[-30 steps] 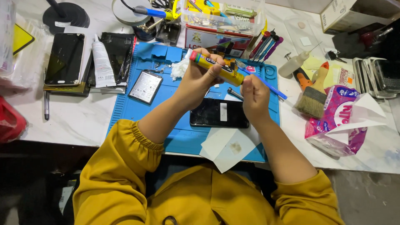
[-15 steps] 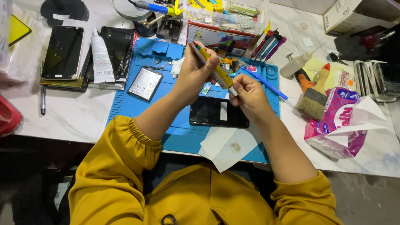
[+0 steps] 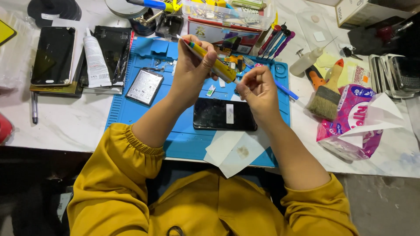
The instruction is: Repairing a smartphone by applying adhesive to the frame and cleaning the screen
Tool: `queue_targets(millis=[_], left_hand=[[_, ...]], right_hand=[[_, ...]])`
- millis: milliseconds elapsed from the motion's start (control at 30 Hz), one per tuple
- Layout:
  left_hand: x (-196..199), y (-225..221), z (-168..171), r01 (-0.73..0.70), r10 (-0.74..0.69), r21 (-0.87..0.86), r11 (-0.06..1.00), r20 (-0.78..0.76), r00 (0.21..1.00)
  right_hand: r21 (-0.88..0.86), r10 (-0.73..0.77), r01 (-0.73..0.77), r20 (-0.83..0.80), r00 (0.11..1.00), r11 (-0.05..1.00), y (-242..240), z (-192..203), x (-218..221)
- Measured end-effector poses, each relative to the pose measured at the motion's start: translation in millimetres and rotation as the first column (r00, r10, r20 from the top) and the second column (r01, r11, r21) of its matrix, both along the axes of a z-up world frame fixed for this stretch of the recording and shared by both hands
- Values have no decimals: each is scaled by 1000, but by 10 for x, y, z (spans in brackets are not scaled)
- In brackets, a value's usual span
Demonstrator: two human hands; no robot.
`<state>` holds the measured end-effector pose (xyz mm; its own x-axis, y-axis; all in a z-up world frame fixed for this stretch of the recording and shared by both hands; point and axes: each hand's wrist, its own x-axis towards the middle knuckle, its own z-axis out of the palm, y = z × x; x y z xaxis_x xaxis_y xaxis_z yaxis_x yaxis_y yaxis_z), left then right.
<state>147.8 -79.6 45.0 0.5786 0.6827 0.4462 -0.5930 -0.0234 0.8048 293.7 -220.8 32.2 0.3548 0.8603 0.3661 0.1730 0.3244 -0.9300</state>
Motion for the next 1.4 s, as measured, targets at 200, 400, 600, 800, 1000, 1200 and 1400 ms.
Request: queue_targets(millis=[200, 400, 600, 800, 1000, 1200, 1400], left_hand=[[-11, 23, 14, 98, -100, 49, 994, 41, 994], [-4, 15, -3, 82, -82, -4, 997, 58, 995], [2, 6, -11, 64, -62, -104, 993, 22, 998], [-62, 46, 54, 131, -138, 104, 986, 68, 988], [-48, 41, 32, 104, -114, 145, 984, 63, 991], [-22, -10, 26, 87, -86, -3, 996, 102, 991], [-1, 2, 17, 41, -31, -468, 883, 29, 999]], right_hand=[[-341, 134, -285, -404, 905, 896, 17, 11, 45], [-150, 94, -128, -215, 972, 980, 18, -75, 28], [67, -42, 44, -43, 998, 997, -27, -30, -84], [-257, 70, -211, -469, 881, 943, -6, -47, 31], [-143, 42, -110, -411, 911, 984, 21, -193, 159], [96, -163, 177, -140, 977, 979, 10, -183, 53], [394, -369, 261, 227, 901, 881, -96, 3, -99]])
